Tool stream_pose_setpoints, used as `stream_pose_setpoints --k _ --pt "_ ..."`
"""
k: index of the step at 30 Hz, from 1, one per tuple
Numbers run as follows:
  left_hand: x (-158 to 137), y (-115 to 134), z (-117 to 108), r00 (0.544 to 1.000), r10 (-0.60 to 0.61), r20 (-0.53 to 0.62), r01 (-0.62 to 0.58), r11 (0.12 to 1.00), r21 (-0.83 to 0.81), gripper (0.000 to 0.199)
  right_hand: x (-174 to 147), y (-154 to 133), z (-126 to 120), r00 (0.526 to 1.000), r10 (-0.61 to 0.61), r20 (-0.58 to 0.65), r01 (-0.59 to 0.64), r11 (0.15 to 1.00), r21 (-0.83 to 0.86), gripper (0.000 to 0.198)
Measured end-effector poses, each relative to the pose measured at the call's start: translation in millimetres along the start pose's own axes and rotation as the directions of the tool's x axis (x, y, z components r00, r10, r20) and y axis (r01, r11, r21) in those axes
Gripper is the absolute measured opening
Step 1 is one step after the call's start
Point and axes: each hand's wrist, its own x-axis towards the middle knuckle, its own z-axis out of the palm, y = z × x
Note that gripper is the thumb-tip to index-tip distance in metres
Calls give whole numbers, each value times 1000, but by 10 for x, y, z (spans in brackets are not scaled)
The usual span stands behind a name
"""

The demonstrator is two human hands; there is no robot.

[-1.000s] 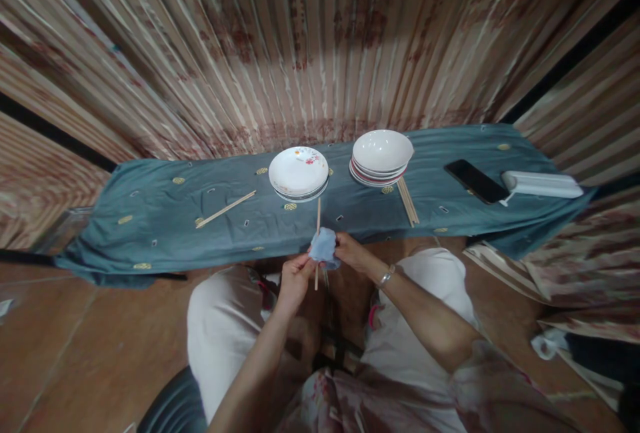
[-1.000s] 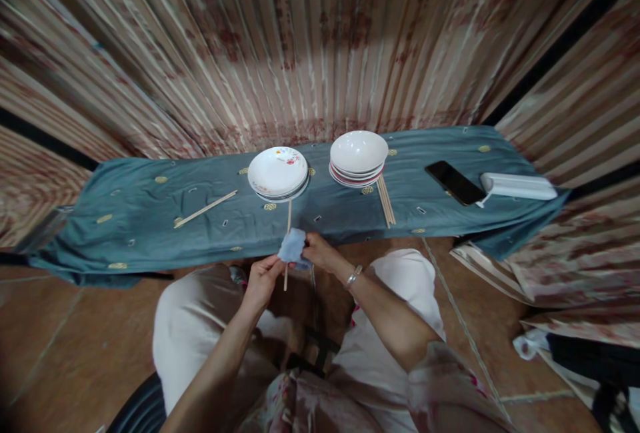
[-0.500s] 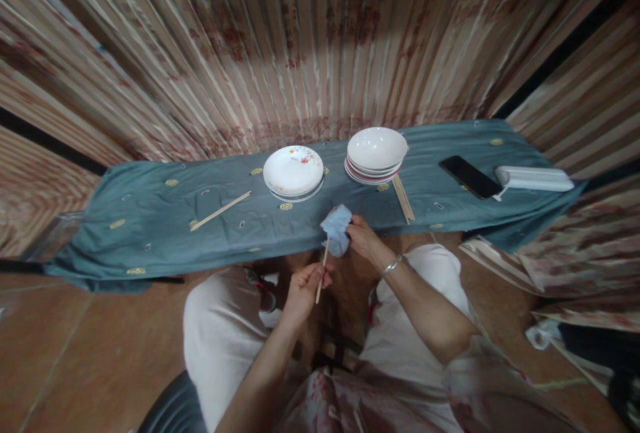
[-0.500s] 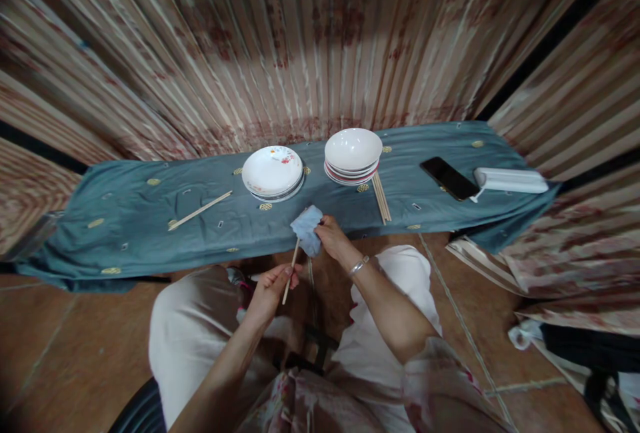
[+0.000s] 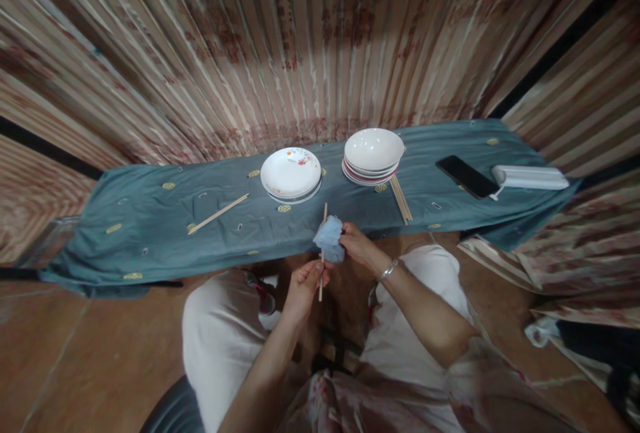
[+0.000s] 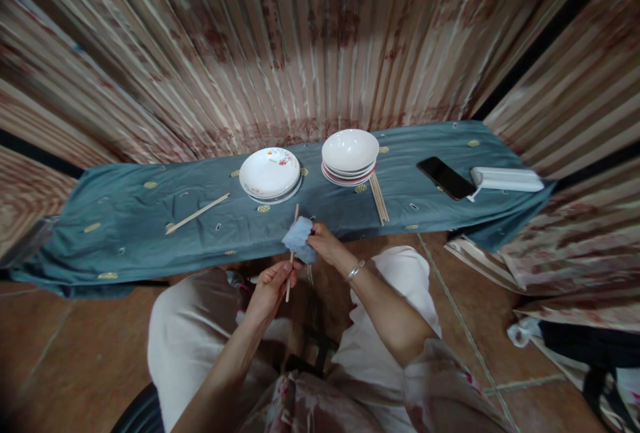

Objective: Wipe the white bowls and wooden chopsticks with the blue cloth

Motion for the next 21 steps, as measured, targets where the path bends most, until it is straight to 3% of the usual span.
stream_pose_setpoints --k 9,15,21 --pt "-23 -121 67 992 -105 63 109 993 -50 40 83 -49 -211 970 -63 -234 94 988 126 13" --pt "-10 -178 105 992 39 116 -55 990 131 31 93 -157 -369 932 -53 -359 140 965 221 15" --pt "22 -22 196 979 12 204 -37 992 122 32 103 -96 -488 888 -43 -458 175 952 251 12"
